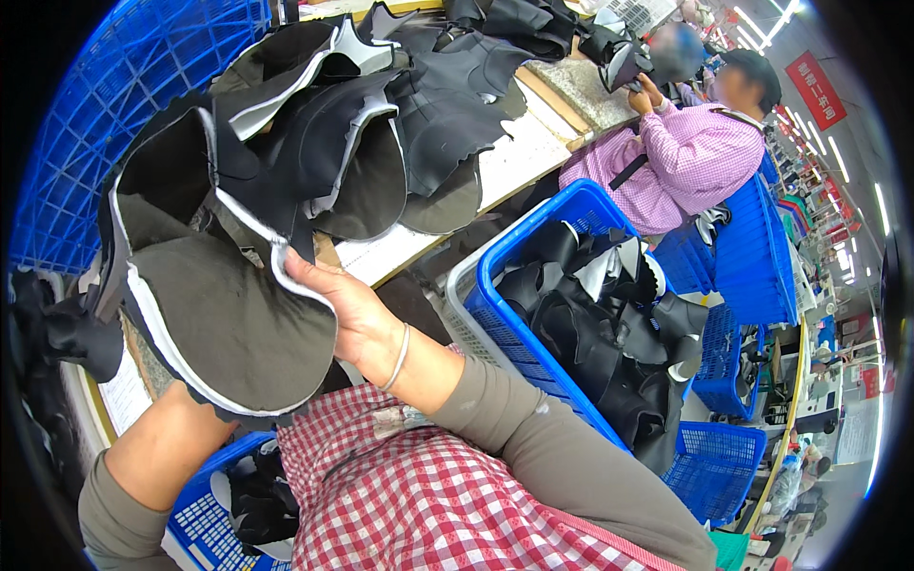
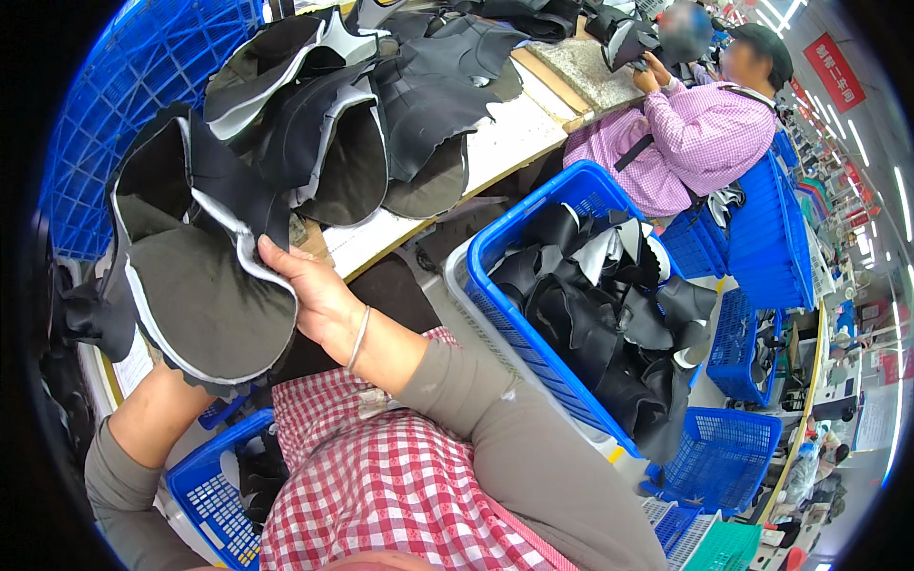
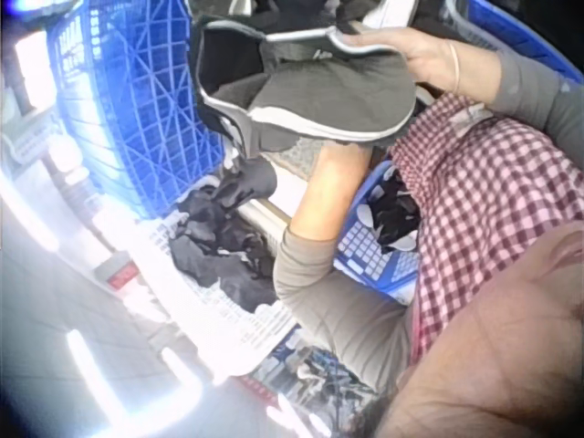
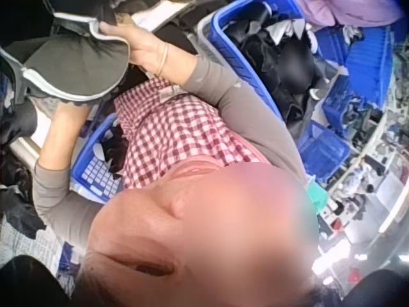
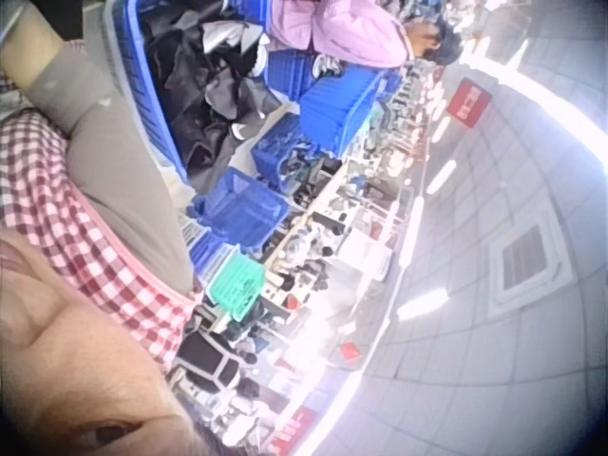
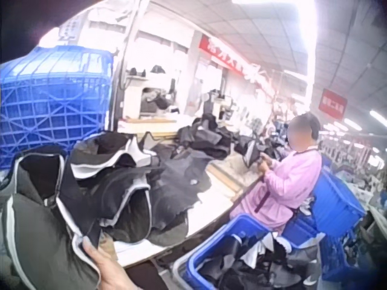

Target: The person repeatedly picks black shoe parts from a blue basket, aligns and folds them by hand, and places them on the table. The process is repeated for multiple parts without using tools.

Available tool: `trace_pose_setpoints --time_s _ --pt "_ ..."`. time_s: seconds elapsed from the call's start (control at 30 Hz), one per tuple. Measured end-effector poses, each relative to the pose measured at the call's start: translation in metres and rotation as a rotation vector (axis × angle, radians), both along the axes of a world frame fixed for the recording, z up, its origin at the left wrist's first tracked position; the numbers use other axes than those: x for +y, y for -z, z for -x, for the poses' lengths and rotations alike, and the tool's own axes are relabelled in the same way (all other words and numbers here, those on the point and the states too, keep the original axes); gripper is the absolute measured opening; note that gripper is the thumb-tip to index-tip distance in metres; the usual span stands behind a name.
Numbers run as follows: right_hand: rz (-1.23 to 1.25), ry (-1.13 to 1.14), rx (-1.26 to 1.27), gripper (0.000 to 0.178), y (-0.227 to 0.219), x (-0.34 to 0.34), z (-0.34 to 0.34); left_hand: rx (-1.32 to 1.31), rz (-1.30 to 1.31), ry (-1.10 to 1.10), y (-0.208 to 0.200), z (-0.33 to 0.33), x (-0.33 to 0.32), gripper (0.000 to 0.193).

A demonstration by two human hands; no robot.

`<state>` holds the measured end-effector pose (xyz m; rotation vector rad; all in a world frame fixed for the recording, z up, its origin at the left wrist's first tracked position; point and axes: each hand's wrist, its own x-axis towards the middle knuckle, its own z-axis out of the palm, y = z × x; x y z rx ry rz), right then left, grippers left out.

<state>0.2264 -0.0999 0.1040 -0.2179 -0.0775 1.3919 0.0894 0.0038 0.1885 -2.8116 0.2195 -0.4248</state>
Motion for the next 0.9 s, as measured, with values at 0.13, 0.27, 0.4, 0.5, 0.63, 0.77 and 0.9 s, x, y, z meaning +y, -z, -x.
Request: trace_pose_setpoints --time_s 0.13,0.27,0.4,0.5,0.63,0.77,0.9 --pt "0.078 0.085 -0.09 0.023 -0.002 0.011 -0.004 0.097 0.139 -0.073 -0.001 0.009 0.02 0.049" --pt "0.172 0.156 -0.134 0.025 -0.003 0.011 -0.01 0.437 0.427 -0.122 -0.016 0.012 0.025 0.024" --pt "0.202 0.156 -0.183 0.025 0.0 0.004 -0.007 0.565 0.657 -0.369 -0.007 0.013 0.028 0.042" --pt "0.164 0.102 -0.171 0.022 0.004 0.003 -0.004 0.494 0.534 -0.162 0.021 0.023 0.029 0.035" --pt "0.138 0.16 -0.22 0.028 0.0 0.001 -0.002 0.358 0.42 -0.169 0.047 0.032 0.018 0.041" --pt "0.155 0.313 -0.361 0.039 -0.026 -0.011 -0.002 0.204 0.004 -0.093 0.043 0.024 -0.02 0.042" --pt "0.167 0.327 -0.336 0.03 -0.052 -0.016 -0.015 0.302 0.46 -0.004 0.011 0.036 -0.054 0.037"
